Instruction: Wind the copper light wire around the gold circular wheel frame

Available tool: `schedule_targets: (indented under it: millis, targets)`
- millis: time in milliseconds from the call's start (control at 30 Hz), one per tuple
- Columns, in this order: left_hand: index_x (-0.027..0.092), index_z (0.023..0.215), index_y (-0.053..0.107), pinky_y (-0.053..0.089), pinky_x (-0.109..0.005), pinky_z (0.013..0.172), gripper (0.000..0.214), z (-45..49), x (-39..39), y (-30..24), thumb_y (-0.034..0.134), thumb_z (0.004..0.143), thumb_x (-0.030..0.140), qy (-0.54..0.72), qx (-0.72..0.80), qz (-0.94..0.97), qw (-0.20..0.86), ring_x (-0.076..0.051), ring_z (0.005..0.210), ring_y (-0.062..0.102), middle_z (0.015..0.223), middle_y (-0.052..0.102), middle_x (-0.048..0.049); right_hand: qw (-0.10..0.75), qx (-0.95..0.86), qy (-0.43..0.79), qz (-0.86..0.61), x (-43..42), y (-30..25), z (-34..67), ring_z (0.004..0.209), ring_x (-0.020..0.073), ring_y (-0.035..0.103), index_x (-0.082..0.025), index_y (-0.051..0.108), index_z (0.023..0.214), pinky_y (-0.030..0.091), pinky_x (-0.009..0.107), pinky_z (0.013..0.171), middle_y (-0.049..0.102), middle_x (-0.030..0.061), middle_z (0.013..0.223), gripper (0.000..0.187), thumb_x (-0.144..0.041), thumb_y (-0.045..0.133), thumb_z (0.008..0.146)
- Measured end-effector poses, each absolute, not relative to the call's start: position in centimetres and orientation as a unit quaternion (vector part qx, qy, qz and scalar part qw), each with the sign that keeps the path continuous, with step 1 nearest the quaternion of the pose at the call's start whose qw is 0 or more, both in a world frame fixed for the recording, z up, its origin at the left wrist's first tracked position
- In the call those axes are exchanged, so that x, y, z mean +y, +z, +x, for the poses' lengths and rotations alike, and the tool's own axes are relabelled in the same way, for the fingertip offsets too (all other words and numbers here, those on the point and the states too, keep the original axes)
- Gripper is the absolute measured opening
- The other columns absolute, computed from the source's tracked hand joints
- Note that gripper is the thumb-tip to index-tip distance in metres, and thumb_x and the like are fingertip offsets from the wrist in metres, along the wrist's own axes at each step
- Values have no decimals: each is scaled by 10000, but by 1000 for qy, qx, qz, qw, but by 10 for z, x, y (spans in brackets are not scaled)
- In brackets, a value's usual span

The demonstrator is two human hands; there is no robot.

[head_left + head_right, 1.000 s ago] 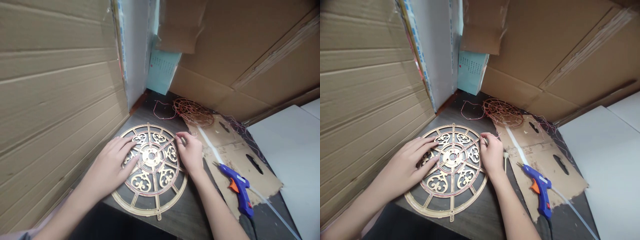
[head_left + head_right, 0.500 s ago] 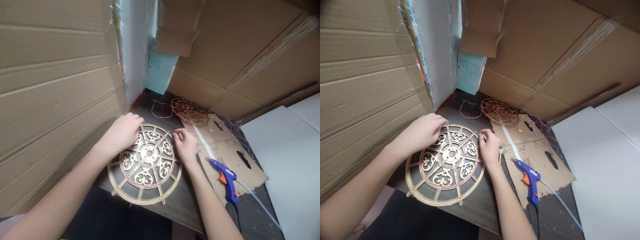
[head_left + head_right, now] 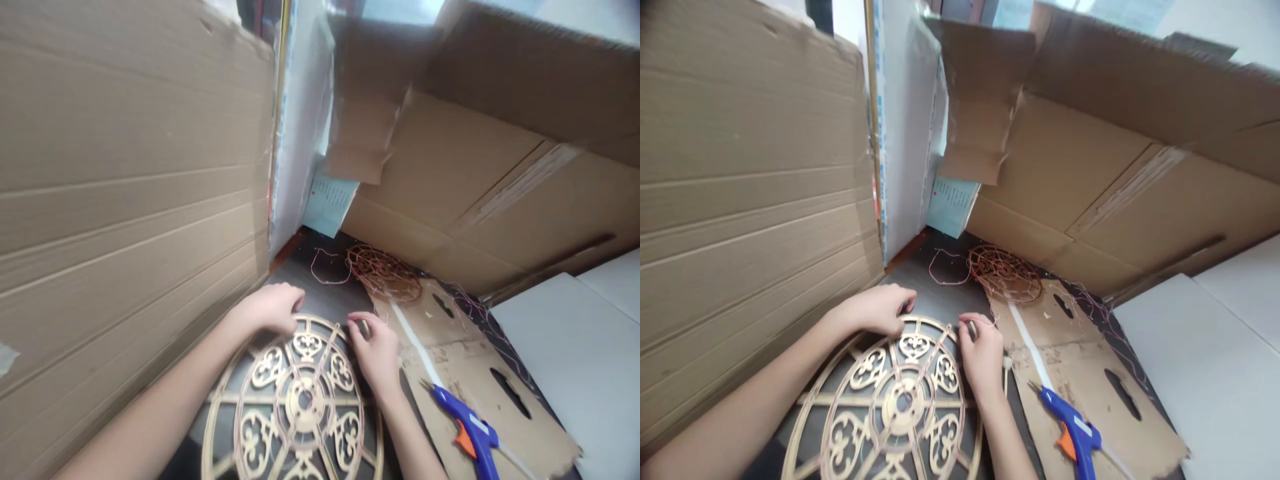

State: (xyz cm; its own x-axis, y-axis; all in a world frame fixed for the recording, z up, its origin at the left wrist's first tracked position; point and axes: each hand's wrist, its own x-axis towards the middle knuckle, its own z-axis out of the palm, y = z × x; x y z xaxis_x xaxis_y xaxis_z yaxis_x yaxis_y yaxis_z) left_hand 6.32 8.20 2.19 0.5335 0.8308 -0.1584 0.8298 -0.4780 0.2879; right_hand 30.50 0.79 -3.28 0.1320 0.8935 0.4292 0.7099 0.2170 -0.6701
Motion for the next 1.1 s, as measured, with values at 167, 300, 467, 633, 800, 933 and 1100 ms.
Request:
schedule_targets:
  millis: [167,300,467,633,800,933,1100]
  targets:
    - [197,788,718,470,-337,594,216,78,74,34,701,645,358,-23,476,858,193,-294,722,710,832,768,-124,430,-659,118,-606,7,-34,301,916,298,753,-215,776,872,567,402,846,799,95,949,226,-352,602,915]
    - [212,875,749,505,-342,686,273,100,85,33,750,632,336,-12,421,881,217,-282,812,716,940,784,-112,418,-655,137,-614,4,-36,295,963,287,738,-205,762,897,543,394,898,793,93,989,210,-350,610,909]
    - [225,706,687,438,-285,582,99,120,98,17,724,614,225,-2,333,905,265,-191,645,642,739,741,-18,425,-638,140,-626,3,-33,294,883,244,718,-193,724,884,523,342,808,776,76,977,160,-310,616,894]
    - [217,693,627,366,-294,540,130,123,101,2,701,591,250,69,324,900,282,-185,605,581,679,685,-9,439,-625,165,-624,3,-23,297,761,190,670,-190,722,920,498,286,672,752,47,943,145,-292,646,850]
    - [223,872,697,340,-281,548,193,130,99,-9,604,704,241,119,345,870,331,-165,585,544,676,676,9,464,-599,176,-629,6,-20,300,708,158,627,-172,696,882,452,259,576,737,79,1013,161,-320,640,850]
    - [222,806,769,333,-275,570,224,135,99,-14,570,818,323,119,360,851,364,-161,601,558,677,692,-13,463,-601,162,-632,7,-23,303,745,164,633,-179,703,833,448,258,591,739,75,1011,133,-302,654,842]
    - [214,787,792,337,-267,576,350,137,98,-17,523,902,407,114,380,838,376,-166,628,595,661,699,-28,455,-615,149,-626,7,-24,304,789,188,664,-193,704,812,501,279,711,731,36,863,98,-277,663,841]
